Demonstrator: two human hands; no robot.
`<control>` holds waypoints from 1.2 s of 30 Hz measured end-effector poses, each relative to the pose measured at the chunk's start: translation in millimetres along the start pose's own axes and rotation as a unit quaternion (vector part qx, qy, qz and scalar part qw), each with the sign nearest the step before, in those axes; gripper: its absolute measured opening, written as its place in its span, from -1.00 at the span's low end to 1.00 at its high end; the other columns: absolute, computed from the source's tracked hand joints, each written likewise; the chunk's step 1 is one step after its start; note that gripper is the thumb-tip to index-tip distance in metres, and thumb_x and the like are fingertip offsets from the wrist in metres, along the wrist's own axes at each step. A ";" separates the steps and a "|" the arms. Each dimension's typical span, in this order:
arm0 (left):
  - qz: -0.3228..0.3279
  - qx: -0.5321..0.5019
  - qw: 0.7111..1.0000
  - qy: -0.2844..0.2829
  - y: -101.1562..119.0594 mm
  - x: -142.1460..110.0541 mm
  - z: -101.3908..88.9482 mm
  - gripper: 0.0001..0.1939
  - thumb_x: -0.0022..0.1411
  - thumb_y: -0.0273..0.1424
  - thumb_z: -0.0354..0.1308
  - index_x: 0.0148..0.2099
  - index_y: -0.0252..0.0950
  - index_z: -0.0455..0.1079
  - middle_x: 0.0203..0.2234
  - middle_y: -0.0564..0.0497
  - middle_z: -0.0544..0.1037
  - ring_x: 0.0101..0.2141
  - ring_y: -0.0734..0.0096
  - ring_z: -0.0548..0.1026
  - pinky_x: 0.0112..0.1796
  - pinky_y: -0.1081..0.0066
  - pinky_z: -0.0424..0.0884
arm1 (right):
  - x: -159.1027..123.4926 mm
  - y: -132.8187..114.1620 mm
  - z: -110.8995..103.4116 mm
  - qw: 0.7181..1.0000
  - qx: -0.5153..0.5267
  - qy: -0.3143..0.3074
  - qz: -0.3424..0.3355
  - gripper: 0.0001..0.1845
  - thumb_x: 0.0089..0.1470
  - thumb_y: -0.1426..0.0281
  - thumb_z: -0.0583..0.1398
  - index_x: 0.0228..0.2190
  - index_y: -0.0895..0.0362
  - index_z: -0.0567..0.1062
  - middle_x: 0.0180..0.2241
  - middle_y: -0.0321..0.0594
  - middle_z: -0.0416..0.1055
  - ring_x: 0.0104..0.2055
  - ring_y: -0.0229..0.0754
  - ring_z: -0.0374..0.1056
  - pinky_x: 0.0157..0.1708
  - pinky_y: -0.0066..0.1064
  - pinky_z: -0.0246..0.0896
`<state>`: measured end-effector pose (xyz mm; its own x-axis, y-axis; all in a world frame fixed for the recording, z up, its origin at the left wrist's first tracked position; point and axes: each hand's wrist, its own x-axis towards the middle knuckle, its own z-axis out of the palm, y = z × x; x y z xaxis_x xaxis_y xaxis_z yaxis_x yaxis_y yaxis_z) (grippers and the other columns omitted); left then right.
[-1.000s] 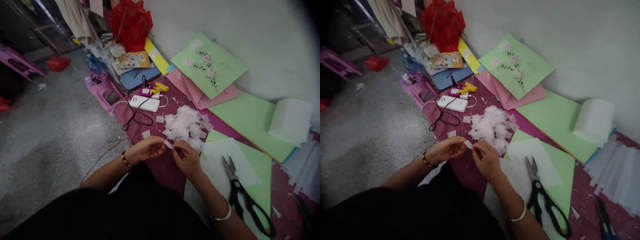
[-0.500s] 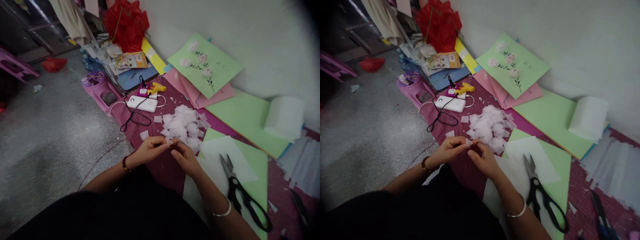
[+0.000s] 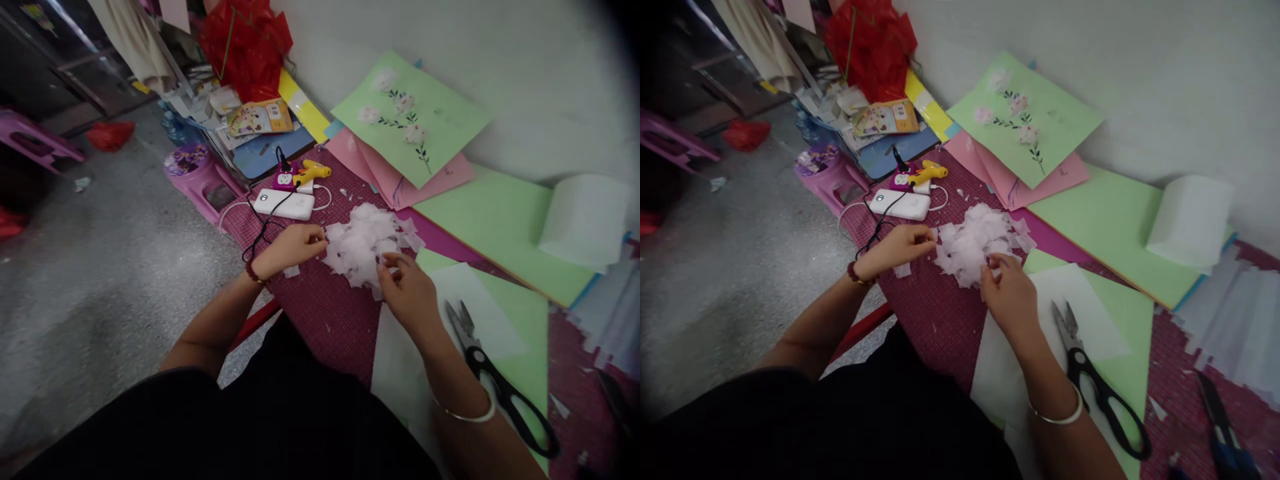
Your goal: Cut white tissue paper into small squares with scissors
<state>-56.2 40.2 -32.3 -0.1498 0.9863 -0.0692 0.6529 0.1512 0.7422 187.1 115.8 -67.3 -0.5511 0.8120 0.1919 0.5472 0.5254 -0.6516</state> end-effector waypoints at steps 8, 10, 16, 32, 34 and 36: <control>-0.021 0.131 0.991 0.024 -37.0 -58.7 -12.4 -0.79 0.05 -0.50 0.12 -0.20 -0.30 0.41 -0.36 0.03 0.46 -0.39 0.45 0.38 -0.35 0.46 0.27 | -9.8 -13.3 10.7 0.989 0.094 0.037 -0.111 -0.71 0.12 0.44 0.10 -0.08 0.09 0.38 -0.20 -0.10 0.42 -0.38 -0.16 0.37 -0.31 -0.24 0.34; -0.044 0.130 0.990 0.032 -42.2 -68.6 -5.7 -0.88 0.03 -0.52 0.11 -0.31 -0.30 0.39 -0.42 0.05 0.42 -0.43 0.47 0.35 -0.39 0.47 0.24 | -13.9 -18.8 14.3 0.986 0.118 0.005 -0.118 -0.72 0.13 0.46 0.10 -0.09 0.10 0.39 -0.21 -0.12 0.43 -0.41 -0.19 0.37 -0.35 -0.28 0.35; -0.044 0.046 0.993 0.100 -20.2 -75.4 13.8 -0.92 0.12 -0.50 0.08 -0.44 -0.30 0.27 -0.55 0.12 0.34 -0.51 0.53 0.27 -0.45 0.50 0.17 | -26.0 -34.8 24.9 0.975 0.170 -0.077 -0.121 -0.82 0.14 0.48 0.09 -0.23 0.12 0.47 -0.30 -0.14 0.49 -0.31 -0.13 0.43 -0.27 -0.29 0.35; 0.147 0.001 0.987 0.068 41.4 -55.5 47.4 -0.81 0.18 -0.55 0.01 -0.17 -0.28 0.37 -0.34 -0.03 0.48 -0.32 0.41 0.43 -0.27 0.42 0.34 | -20.9 -42.0 22.8 0.921 0.361 -0.140 0.050 -0.84 0.03 0.27 0.18 -0.46 0.10 0.45 -0.51 -0.33 0.39 -0.46 -0.23 0.30 -0.47 -0.42 0.24; 0.100 -0.056 0.989 0.090 38.9 -54.2 53.0 -0.87 0.14 -0.54 0.06 -0.23 -0.28 0.34 -0.38 0.00 0.48 -0.37 0.44 0.43 -0.31 0.44 0.35 | -20.3 -41.3 22.7 0.918 0.363 -0.136 0.077 -0.83 0.01 0.26 0.18 -0.50 0.10 0.42 -0.56 -0.35 0.34 -0.52 -0.26 0.26 -0.53 -0.44 0.19; 0.076 -0.112 0.986 0.098 35.0 -52.8 57.8 -0.91 0.13 -0.53 0.07 -0.27 -0.28 0.33 -0.41 0.02 0.47 -0.39 0.46 0.43 -0.33 0.45 0.35 | -19.5 -40.3 22.4 0.915 0.365 -0.135 0.102 -0.82 0.00 0.26 0.17 -0.52 0.10 0.40 -0.60 -0.37 0.30 -0.56 -0.27 0.23 -0.56 -0.46 0.15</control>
<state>17.5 -2.7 -41.3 -0.2170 0.9616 0.1681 0.5020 -0.0378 0.8641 161.7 73.1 -61.2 -0.6738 0.7303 -0.1122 0.1429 -0.0203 -0.9895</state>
